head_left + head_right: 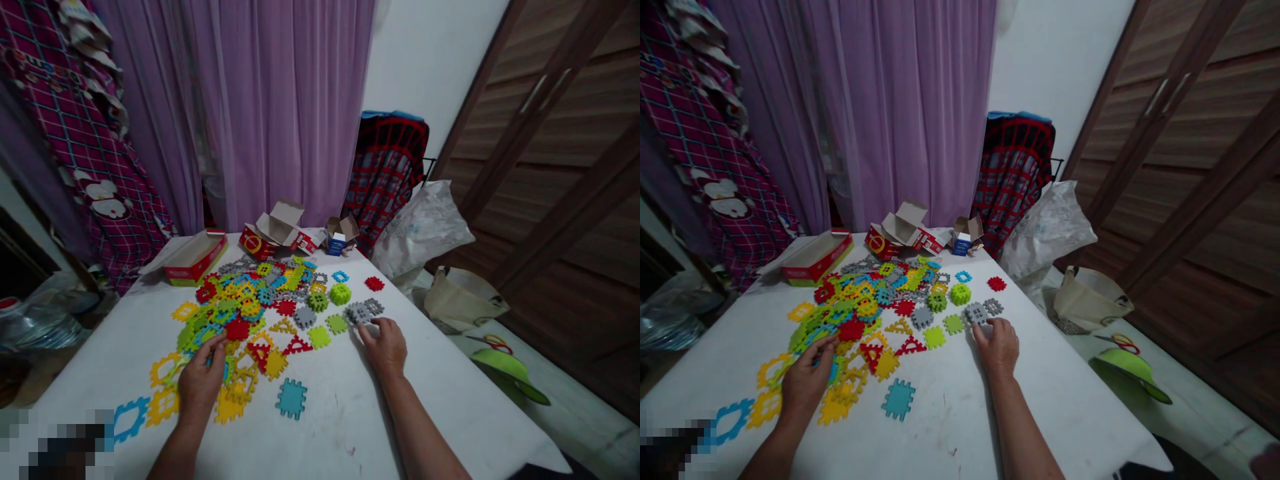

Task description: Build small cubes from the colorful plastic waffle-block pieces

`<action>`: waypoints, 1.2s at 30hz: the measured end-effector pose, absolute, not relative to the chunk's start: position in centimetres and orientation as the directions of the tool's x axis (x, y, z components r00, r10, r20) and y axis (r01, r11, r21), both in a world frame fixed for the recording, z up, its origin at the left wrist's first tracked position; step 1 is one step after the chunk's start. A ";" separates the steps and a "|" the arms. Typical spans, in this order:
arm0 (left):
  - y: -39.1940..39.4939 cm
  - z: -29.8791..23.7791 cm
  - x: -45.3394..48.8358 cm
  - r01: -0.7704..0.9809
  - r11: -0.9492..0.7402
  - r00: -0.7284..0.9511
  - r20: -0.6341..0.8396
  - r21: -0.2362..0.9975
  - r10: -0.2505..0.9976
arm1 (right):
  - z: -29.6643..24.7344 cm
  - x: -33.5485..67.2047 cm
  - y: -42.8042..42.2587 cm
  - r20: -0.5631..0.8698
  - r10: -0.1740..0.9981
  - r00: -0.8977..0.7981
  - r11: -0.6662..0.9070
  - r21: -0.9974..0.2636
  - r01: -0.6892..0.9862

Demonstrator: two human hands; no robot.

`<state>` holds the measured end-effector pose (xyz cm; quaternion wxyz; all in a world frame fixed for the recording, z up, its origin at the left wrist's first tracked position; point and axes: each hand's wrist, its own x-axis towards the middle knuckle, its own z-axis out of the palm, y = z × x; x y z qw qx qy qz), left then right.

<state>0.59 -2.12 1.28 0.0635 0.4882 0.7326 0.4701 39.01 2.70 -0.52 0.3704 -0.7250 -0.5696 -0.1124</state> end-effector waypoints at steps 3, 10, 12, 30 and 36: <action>-2.1 1.2 0.5 0.663 0.097 -0.519 0.362 0.742 0.774 | -0.5 39.4 3.5 0.582 0.739 0.339 -0.106 -0.396 0.912; -2.1 1.4 0.5 0.646 0.119 -0.527 0.328 0.754 0.784 | -0.6 39.7 4.2 0.567 0.763 0.310 -0.106 -0.364 0.925; -2.1 1.4 0.6 0.646 0.124 -0.529 0.325 0.753 0.784 | -0.6 39.7 4.3 0.567 0.766 0.303 -0.104 -0.355 0.929; -2.2 1.5 0.7 0.669 0.128 -0.526 0.345 0.732 0.778 | -0.2 39.4 4.3 0.544 0.788 0.288 -0.146 -0.289 0.946; -2.2 1.6 0.7 0.666 0.106 -0.515 0.352 0.738 0.782 | 0.0 39.3 4.3 0.527 0.800 0.286 -0.156 -0.277 0.948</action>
